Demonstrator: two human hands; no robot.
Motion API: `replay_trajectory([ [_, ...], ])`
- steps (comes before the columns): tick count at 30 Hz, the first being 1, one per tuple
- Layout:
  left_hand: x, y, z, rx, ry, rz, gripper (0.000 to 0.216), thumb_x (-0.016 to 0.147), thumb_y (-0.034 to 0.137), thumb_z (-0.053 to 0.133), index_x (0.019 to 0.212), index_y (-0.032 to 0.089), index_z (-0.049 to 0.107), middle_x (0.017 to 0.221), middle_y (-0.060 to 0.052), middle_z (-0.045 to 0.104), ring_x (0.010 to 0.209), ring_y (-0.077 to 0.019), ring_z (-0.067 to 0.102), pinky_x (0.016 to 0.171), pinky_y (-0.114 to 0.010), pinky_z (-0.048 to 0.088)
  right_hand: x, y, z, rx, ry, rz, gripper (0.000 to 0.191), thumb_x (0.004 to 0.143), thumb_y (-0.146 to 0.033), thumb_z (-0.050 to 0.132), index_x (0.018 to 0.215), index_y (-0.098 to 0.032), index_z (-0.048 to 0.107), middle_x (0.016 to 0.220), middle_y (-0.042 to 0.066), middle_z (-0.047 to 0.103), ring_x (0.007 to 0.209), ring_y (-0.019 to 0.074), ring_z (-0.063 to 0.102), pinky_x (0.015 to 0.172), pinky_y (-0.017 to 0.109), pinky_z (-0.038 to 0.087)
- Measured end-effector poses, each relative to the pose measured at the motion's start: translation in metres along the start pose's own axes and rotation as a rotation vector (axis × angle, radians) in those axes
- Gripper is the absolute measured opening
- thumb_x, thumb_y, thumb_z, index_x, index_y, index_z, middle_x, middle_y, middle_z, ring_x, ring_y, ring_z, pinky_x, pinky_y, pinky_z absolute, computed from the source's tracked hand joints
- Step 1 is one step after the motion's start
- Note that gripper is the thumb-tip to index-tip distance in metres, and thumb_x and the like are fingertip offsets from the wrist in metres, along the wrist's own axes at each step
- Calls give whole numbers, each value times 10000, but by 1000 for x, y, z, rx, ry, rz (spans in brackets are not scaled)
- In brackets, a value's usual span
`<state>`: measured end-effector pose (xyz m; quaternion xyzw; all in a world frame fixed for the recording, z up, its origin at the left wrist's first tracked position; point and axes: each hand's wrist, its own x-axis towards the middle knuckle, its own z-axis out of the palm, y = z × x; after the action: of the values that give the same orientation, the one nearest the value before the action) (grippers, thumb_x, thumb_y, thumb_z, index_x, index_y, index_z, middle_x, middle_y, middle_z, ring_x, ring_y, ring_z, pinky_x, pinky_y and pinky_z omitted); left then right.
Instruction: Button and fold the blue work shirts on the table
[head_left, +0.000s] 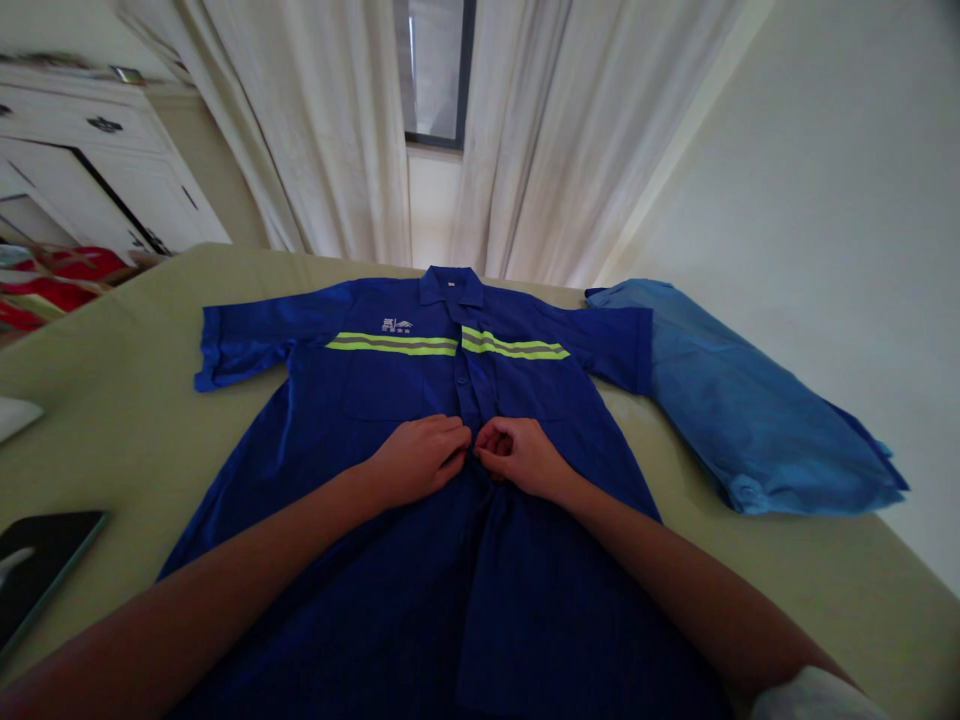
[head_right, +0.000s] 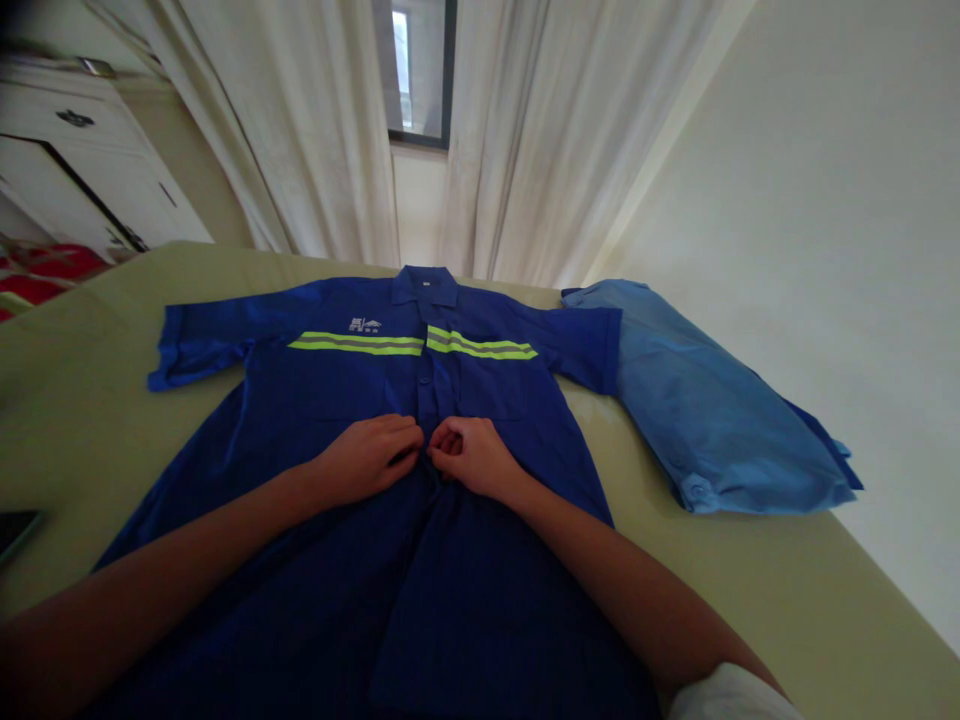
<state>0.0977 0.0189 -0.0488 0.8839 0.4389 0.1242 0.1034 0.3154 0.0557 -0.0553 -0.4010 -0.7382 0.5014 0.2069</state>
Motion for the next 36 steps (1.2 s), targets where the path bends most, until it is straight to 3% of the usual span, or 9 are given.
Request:
replay_trajectory([
  [4,0,-1,-6,-125,-14,13,132,977,228,512,897,203,615,891,-34,648,819,-179,605,757,-302,442,2,1,-1,-10,-29,10,40,832,-183,697,866,-187,676,598,-37,654,497,121,630,488,201,454],
  [10,6,1,-12,-351,-10,-191,274,963,423,568,870,194,686,816,-22,677,728,-169,616,661,-288,411,0,1,1,-90,-2,-66,66,829,-133,691,852,-190,668,630,-43,640,548,104,606,516,190,426],
  [16,9,-4,-9,-483,-42,-251,203,896,376,619,848,186,673,774,-9,683,691,-157,621,642,-270,423,1,2,0,-86,-21,-46,71,830,-148,708,875,-191,675,634,-38,653,548,112,618,518,200,437],
  [31,6,-10,-12,-566,-87,-202,88,830,240,614,869,181,666,739,10,646,637,-132,576,610,-246,421,0,-1,2,-144,3,-71,64,824,-124,693,845,-182,678,623,-46,621,543,90,554,528,194,407],
  [36,4,-13,-6,-491,-12,-138,84,874,231,610,864,188,681,803,1,635,663,-119,580,647,-243,431,0,-2,2,-136,17,-77,84,798,-113,695,828,-186,667,631,-50,601,552,91,536,528,198,394],
])
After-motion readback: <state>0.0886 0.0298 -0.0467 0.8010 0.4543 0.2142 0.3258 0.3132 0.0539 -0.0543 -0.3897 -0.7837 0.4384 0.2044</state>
